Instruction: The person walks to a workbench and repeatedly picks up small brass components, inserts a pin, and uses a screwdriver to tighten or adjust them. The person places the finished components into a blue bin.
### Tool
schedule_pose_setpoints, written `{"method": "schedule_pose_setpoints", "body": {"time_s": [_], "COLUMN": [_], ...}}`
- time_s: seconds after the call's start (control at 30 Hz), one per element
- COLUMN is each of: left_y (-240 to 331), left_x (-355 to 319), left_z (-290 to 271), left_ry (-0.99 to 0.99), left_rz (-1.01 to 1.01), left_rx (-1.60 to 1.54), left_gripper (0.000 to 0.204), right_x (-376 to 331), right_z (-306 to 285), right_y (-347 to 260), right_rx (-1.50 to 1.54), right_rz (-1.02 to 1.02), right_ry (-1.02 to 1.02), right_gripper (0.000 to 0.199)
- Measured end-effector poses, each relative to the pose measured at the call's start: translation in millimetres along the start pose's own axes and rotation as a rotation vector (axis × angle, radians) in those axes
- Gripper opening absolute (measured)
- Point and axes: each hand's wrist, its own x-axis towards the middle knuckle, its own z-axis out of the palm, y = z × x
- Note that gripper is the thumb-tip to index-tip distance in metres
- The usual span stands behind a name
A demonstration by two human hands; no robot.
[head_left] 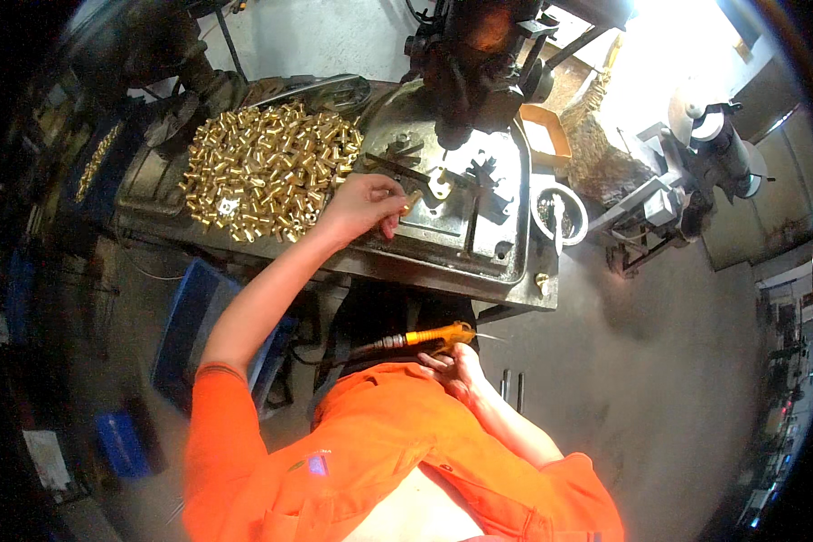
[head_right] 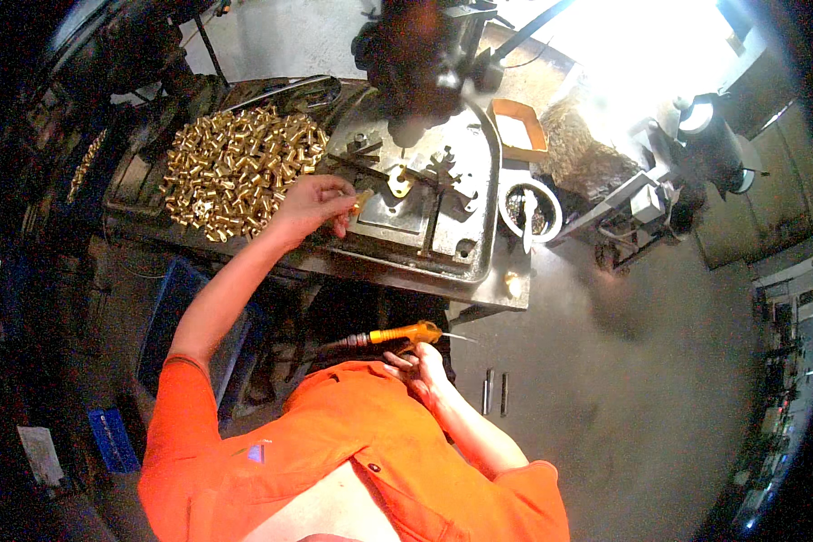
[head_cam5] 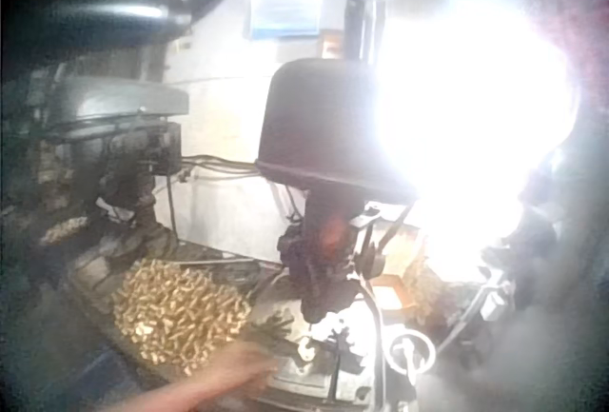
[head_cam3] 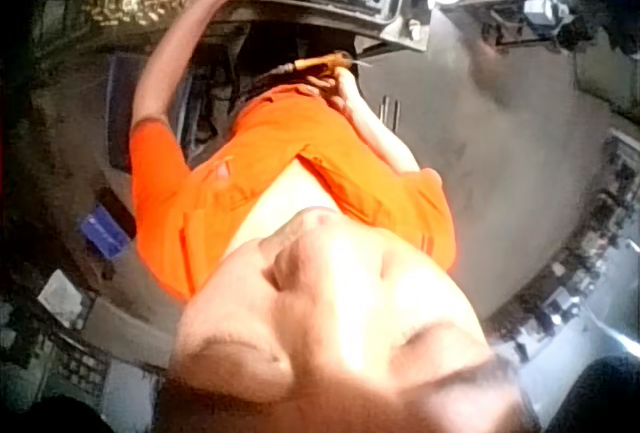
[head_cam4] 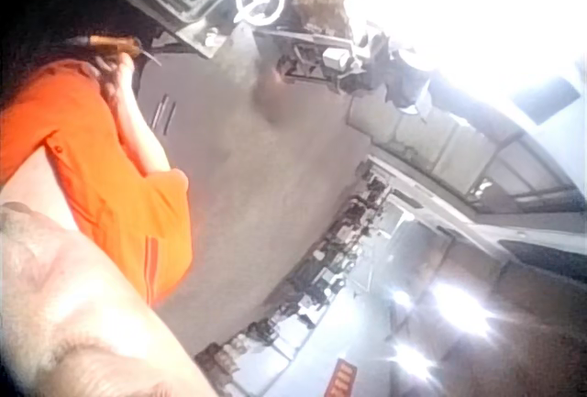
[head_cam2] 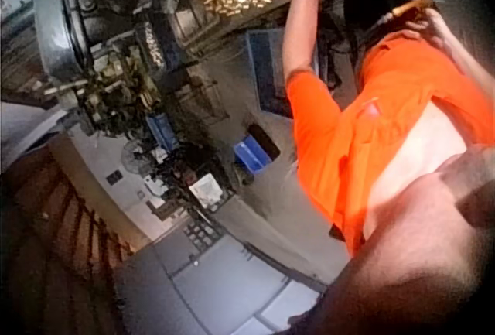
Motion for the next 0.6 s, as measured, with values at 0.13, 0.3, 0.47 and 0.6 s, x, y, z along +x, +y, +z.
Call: {"method": "schedule_pose_setpoints", "body": {"time_s": [0.13,0.3,0.47,0.6], "left_y": [-10,-21,-27,-31], "left_x": [37,67,76,83], "left_z": [13,26,31,32], "left_ry": [-0.045,0.002,0.13,0.242], "left_rz": [-0.005,0.079,0.126,0.277], "left_rx": [0.094,0.159,0.446,0.632], "left_gripper": [0.016,0.016,0.017,0.02], "right_x": [-13,-4,2,-30], "right_z": [24,29,-4,-12], "right_y": [-13,-12,-28,-66], "right_rx": [-0.066,-0.238,-0.549,-0.669], "right_rz": [0.053,0.024,-0.065,-0.198], "right_ry": [0.096,0.001,-0.148,-0.207], "right_gripper": [0.021,0.015,0.038,0.05]}}
